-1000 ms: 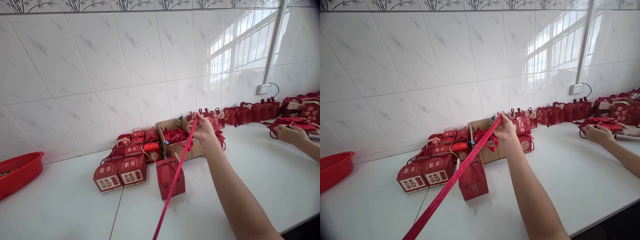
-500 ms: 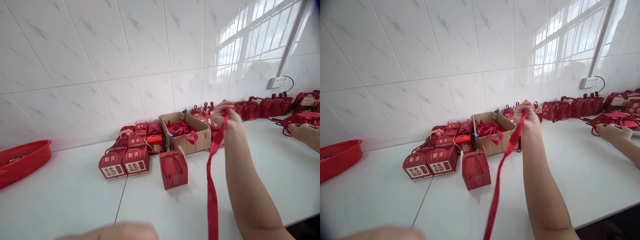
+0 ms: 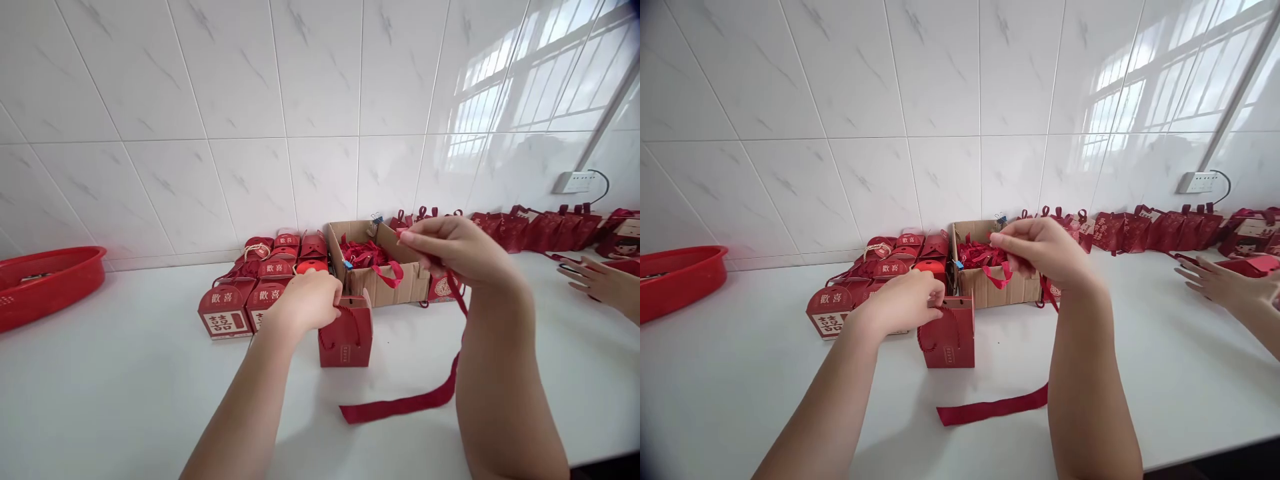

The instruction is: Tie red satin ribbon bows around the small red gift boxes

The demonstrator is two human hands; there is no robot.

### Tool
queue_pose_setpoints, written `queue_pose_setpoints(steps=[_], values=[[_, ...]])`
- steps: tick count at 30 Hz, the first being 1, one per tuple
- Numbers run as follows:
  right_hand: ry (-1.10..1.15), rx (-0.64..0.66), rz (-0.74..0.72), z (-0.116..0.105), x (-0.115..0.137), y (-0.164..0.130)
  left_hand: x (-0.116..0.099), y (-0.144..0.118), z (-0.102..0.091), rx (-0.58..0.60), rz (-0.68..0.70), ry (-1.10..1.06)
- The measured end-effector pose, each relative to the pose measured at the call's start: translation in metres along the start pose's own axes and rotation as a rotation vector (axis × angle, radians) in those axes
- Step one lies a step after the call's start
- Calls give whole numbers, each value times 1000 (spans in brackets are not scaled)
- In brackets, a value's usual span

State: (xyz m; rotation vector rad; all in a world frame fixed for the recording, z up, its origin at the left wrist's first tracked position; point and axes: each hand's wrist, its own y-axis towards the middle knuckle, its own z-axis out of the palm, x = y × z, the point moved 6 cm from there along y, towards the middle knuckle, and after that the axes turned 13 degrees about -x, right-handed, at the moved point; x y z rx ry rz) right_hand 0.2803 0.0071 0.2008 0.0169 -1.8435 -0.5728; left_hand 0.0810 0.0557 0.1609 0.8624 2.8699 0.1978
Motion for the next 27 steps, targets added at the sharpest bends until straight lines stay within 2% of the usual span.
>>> queue_pose_setpoints(steps=[3, 4, 7, 8, 9, 12, 14, 19, 27], values=[[-227, 170, -35, 15, -5, 3, -8, -14, -16, -58, 80, -61], [-272, 203, -46, 16, -8, 5, -12, -20, -19, -24, 124, -98], [-337, 283, -27, 19, -18, 8, -26, -41, -21, 186, 236, -210], [-337, 322, -8, 22, -21, 8, -27, -43, -22, 197, 241, -225], [-334, 367, 12, 25, -25, 8, -26, -42, -24, 155, 224, -227], [-339, 464, 63, 34, -33, 6, -15, -25, -27, -71, 111, -148], [-367, 513, 83, 41, -36, 5, -9, -12, -18, -82, 57, -75], [-483, 611, 100, 51, -41, 5, -2, 10, 12, 116, -38, -8], [-362, 699, 117, 70, -51, 9, -8, 14, 23, 179, -30, 12]])
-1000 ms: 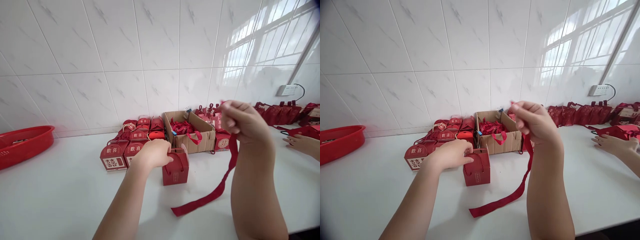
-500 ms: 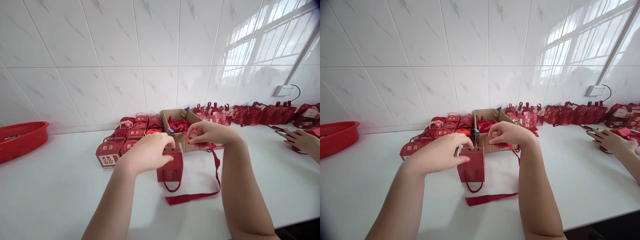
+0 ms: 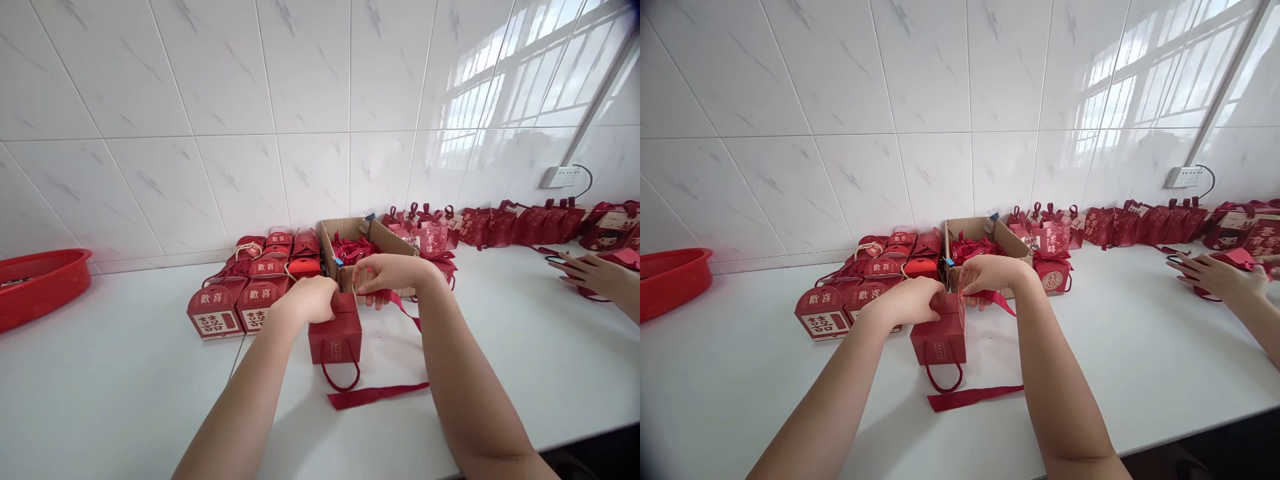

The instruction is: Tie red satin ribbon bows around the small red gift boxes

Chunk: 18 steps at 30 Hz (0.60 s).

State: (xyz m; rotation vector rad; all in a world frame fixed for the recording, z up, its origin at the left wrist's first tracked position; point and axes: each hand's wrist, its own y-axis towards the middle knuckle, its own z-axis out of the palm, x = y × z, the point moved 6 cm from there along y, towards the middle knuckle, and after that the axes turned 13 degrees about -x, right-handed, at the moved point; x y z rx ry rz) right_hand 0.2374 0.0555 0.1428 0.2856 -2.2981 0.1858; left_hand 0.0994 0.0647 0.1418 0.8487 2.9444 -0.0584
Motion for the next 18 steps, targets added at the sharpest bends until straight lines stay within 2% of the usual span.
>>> queue_pose_setpoints(steps=[18], values=[[40, 33, -68, 3, 6, 0, 3, 1, 0, 4, 6, -41]])
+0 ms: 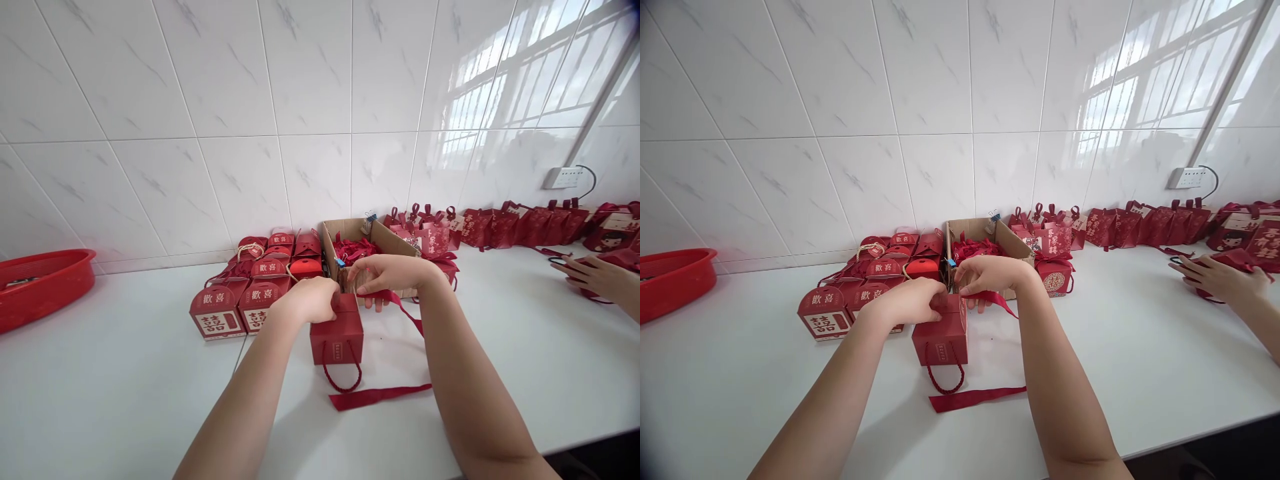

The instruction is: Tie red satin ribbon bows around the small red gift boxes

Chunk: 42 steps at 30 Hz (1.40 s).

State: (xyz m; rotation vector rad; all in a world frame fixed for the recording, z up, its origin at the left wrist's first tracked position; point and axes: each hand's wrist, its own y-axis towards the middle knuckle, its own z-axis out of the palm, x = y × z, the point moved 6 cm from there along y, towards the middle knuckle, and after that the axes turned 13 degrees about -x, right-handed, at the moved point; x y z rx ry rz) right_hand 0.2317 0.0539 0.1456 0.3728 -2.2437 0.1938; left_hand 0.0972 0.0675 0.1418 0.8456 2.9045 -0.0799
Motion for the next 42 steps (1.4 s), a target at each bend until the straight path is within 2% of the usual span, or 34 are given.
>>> queue_pose_setpoints(steps=[10, 18, 25, 31, 37, 42], values=[[48, -15, 13, -2, 1, -3, 3, 1, 2, 17, -11, -19], [-115, -27, -17, -1, -1, 4, 2, 3, 2, -18, 31, -23], [-109, 19, -78, 2, 1, 6, -1, 5, 4, -52, 102, -88], [4, 114, -95, 6, 0, 6, -6, 9, 4, -110, 126, -171], [-32, 111, -90, 6, -2, 7, -9, 13, 5, -167, 98, -270], [-116, 45, -77, 1, -4, 8, -7, 14, 1, -253, 60, -355]])
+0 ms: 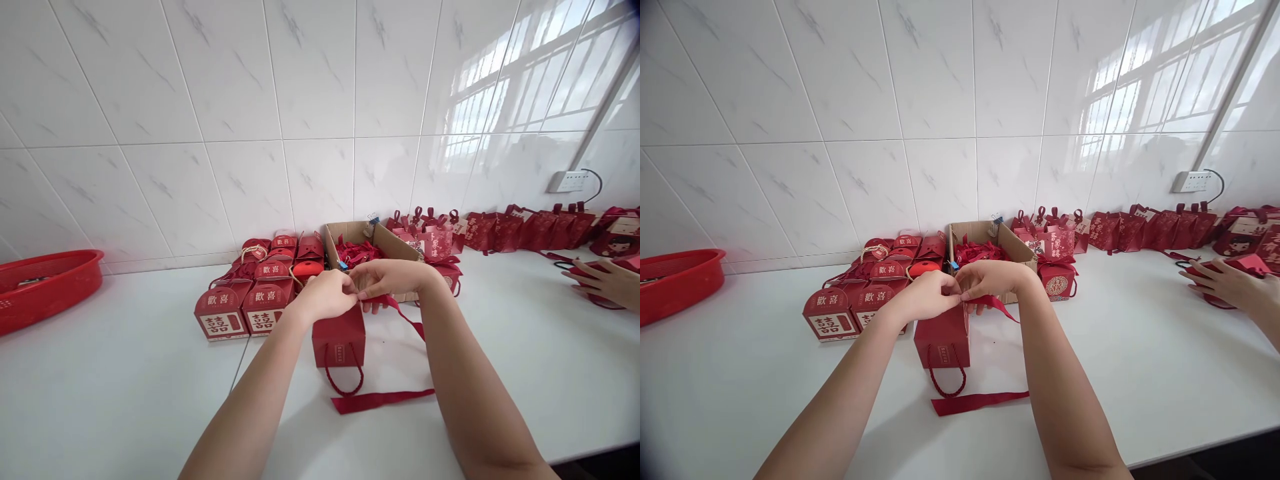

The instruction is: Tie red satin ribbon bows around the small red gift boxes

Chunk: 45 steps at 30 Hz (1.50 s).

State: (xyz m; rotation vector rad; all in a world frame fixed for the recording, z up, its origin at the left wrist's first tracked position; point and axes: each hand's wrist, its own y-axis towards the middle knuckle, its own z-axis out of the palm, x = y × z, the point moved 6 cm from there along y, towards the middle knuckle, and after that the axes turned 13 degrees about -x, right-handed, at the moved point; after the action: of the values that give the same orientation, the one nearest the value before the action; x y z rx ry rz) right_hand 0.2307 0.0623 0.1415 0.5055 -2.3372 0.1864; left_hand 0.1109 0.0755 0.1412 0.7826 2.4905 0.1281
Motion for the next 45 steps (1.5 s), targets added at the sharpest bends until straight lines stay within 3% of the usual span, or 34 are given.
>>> queue_pose_setpoints(steps=[5, 8, 13, 18, 21, 24, 28, 31, 35, 38, 45], values=[[26, -49, 147, -4, -3, -8, -3, -4, -22, -160, -26, -168], [30, -80, 133, -5, 5, -13, -8, -13, -43, -283, -40, -363], [47, -183, -120, -9, 31, -12, -23, -37, -79, -425, 24, -532], [431, -266, -333, -12, 53, -16, -34, -56, -96, -458, 43, -586], [575, -349, -360, -15, 60, -22, -38, -61, -98, -443, 69, -563], [565, -407, -308, -17, 64, -27, -35, -60, -95, -380, 64, -463], [336, -370, -177, -9, 58, -20, -1, -50, -86, -281, -160, 32], [59, -324, -69, 0, 43, -4, 27, -41, -76, -118, -299, 332], [-125, -202, 3, 14, 28, 15, 42, -34, -62, 33, -356, 333], [-165, -127, 4, 21, 25, 20, 42, -33, -58, 41, -370, 316], [-115, -83, -50, 27, 28, 22, 42, -30, -54, 47, -351, 263]])
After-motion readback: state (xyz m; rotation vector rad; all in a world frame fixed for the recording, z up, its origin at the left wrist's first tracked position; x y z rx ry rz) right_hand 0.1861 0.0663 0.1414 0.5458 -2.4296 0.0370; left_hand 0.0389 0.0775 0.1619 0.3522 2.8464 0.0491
